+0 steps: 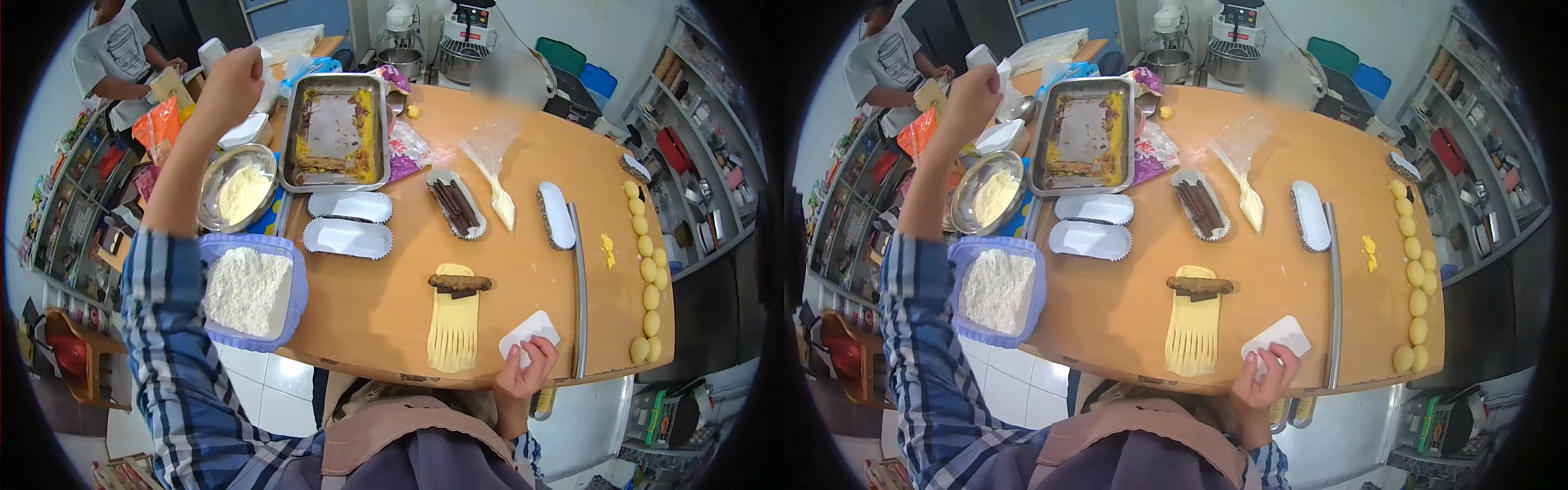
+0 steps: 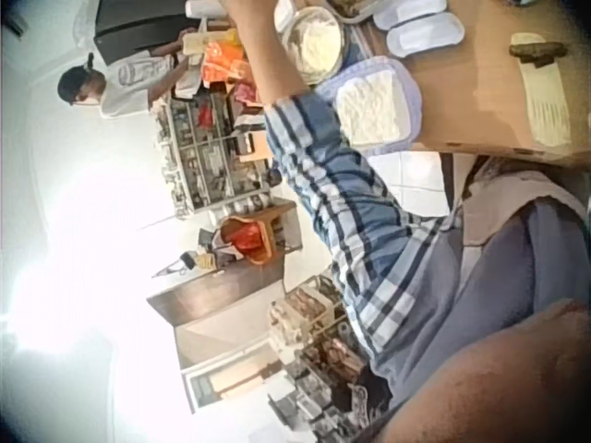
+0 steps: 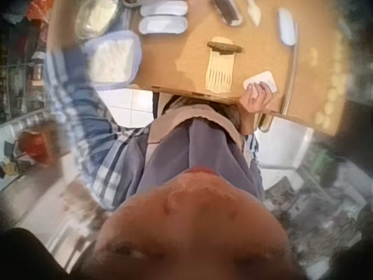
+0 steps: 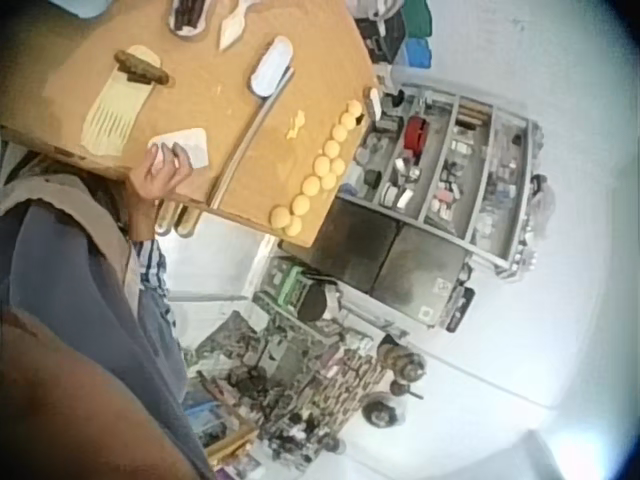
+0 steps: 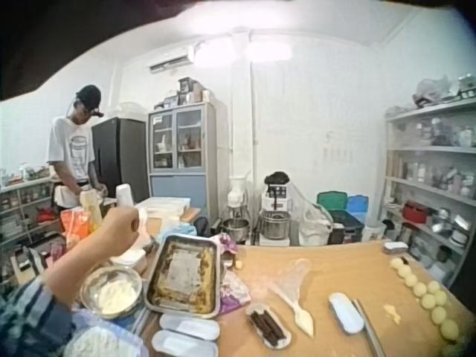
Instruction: The person flattens a portion of dough with a rolling pin, scores one half into strips using a scraper, and places chocolate and cream fillings onto the unscored half. They then roll the dough over the fillings toward the scored edge and place the finished roll into a paper liner.
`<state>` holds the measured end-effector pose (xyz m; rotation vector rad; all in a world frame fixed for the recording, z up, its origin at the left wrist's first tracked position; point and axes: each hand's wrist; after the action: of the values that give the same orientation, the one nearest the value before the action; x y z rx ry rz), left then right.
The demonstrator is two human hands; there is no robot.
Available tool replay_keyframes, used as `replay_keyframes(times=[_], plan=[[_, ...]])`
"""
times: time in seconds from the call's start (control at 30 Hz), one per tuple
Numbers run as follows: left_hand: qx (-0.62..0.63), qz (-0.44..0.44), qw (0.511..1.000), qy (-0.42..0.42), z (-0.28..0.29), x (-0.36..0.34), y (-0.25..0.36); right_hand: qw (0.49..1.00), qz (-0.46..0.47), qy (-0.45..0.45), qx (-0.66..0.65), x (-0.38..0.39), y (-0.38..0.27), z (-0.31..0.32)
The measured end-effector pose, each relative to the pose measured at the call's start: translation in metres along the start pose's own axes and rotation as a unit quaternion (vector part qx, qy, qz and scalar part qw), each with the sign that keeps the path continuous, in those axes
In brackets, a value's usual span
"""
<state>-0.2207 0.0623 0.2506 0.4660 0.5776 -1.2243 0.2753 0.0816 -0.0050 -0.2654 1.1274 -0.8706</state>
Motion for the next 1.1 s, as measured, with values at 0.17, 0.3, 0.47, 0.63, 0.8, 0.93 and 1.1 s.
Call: replay_keyframes(times=[0.17,0.3,0.47,0.63,0.8,0.93,1.1], plan=[[0.181,0.001,0.979,-0.092,0.050,0.107,0.108,0.967,0.007,-0.173,-0.187,-0.034,-0.052,-0.005],[0.375,0.042,0.907,-0.188,0.046,0.194,0.172,0.868,-0.082,-0.281,-0.402,-0.031,-0.090,-0.033],[0.520,0.174,0.831,-0.093,-0.001,0.262,0.216,0.693,-0.274,-0.418,-0.519,-0.025,-0.106,-0.051],[0.634,0.266,0.726,-0.020,-0.046,0.295,0.237,0.670,-0.340,-0.384,-0.538,-0.004,-0.092,-0.078],[0.600,0.239,0.764,-0.013,-0.052,0.301,0.239,0.614,-0.408,-0.332,-0.589,-0.002,-0.095,-0.083],[0.583,0.236,0.776,0.045,-0.054,0.302,0.236,0.665,-0.380,-0.325,-0.554,-0.001,-0.102,-0.084],[0.579,0.242,0.776,0.061,-0.054,0.307,0.229,0.688,-0.372,-0.383,-0.492,-0.011,-0.105,-0.073]])
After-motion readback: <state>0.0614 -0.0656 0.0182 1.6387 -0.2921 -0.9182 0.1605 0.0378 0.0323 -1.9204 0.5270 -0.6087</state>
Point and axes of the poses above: each hand's wrist, its own x-axis away from the middle knuckle, its own z-axis out of the back of the hand, y = z × x, and after that the axes turned 4 degrees about x, right-handed
